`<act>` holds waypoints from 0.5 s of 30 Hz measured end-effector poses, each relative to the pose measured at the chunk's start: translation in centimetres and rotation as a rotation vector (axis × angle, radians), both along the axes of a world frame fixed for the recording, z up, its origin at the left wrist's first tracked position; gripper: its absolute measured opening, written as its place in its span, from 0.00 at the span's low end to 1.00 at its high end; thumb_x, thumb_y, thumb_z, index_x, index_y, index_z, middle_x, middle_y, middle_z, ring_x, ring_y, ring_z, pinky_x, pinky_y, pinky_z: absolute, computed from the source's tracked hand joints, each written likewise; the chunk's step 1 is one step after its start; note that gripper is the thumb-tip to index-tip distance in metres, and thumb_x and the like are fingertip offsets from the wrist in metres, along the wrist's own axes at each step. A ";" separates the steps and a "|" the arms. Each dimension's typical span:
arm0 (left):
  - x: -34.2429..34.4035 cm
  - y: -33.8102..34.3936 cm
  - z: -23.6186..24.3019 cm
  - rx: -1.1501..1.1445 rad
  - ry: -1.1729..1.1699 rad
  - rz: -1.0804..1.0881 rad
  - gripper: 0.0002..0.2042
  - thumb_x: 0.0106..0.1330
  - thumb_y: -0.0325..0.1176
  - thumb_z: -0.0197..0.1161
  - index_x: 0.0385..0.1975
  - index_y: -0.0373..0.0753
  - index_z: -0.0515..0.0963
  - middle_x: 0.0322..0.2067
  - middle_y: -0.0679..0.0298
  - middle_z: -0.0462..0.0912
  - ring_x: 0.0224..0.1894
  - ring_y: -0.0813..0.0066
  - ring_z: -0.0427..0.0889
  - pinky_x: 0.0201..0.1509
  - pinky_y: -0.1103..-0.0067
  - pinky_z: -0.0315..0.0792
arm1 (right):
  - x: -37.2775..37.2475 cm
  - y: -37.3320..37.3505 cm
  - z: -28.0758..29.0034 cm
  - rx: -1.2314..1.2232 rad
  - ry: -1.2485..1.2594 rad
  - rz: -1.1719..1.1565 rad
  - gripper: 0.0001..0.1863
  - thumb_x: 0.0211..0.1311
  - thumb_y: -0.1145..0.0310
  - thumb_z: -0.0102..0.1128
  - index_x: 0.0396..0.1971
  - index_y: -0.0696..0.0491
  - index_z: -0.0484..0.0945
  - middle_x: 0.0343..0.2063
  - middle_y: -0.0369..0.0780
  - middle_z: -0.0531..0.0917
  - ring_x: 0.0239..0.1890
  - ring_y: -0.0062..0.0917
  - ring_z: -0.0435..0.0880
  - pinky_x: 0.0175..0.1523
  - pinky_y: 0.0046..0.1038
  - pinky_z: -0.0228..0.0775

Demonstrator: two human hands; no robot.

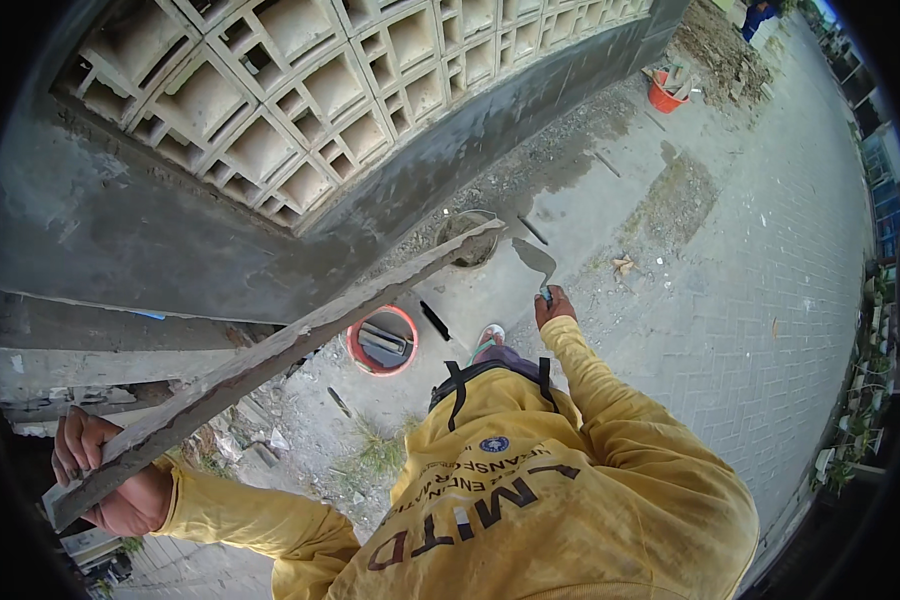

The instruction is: The person smooths and levels a wall edge using a wooden straightedge, a trowel, and a brush, then cleans the wooden board and continues smoothing the concrete wall with the trowel.

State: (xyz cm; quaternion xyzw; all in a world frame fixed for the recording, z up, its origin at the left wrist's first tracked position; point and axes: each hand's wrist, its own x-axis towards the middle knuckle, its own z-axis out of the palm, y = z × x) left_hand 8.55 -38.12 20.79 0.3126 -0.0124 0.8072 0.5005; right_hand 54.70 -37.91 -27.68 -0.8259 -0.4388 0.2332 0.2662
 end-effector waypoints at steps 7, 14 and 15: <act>-4.7 -8.4 0.5 -0.014 0.026 0.120 0.08 0.46 0.26 0.54 0.21 0.42 0.61 0.25 0.68 0.56 0.29 0.75 0.57 0.31 0.78 0.52 | 0.5 -1.0 1.7 0.310 -0.070 0.031 0.19 0.56 0.62 0.57 0.44 0.58 0.72 0.38 0.49 0.78 0.41 0.45 0.77 0.49 0.35 0.68; -5.6 -12.5 0.8 0.018 -0.001 0.086 0.08 0.45 0.27 0.53 0.23 0.41 0.61 0.25 0.68 0.56 0.28 0.76 0.58 0.30 0.80 0.54 | 1.6 -1.5 4.2 0.128 0.122 0.232 0.18 0.55 0.60 0.58 0.41 0.56 0.74 0.40 0.48 0.78 0.43 0.43 0.77 0.51 0.33 0.69; -5.6 -13.1 0.8 0.019 -0.001 0.093 0.08 0.45 0.27 0.53 0.23 0.41 0.61 0.25 0.68 0.56 0.28 0.76 0.58 0.30 0.80 0.54 | 1.3 -1.8 5.3 0.041 0.061 0.273 0.18 0.55 0.60 0.58 0.42 0.56 0.74 0.40 0.47 0.79 0.44 0.42 0.77 0.52 0.33 0.68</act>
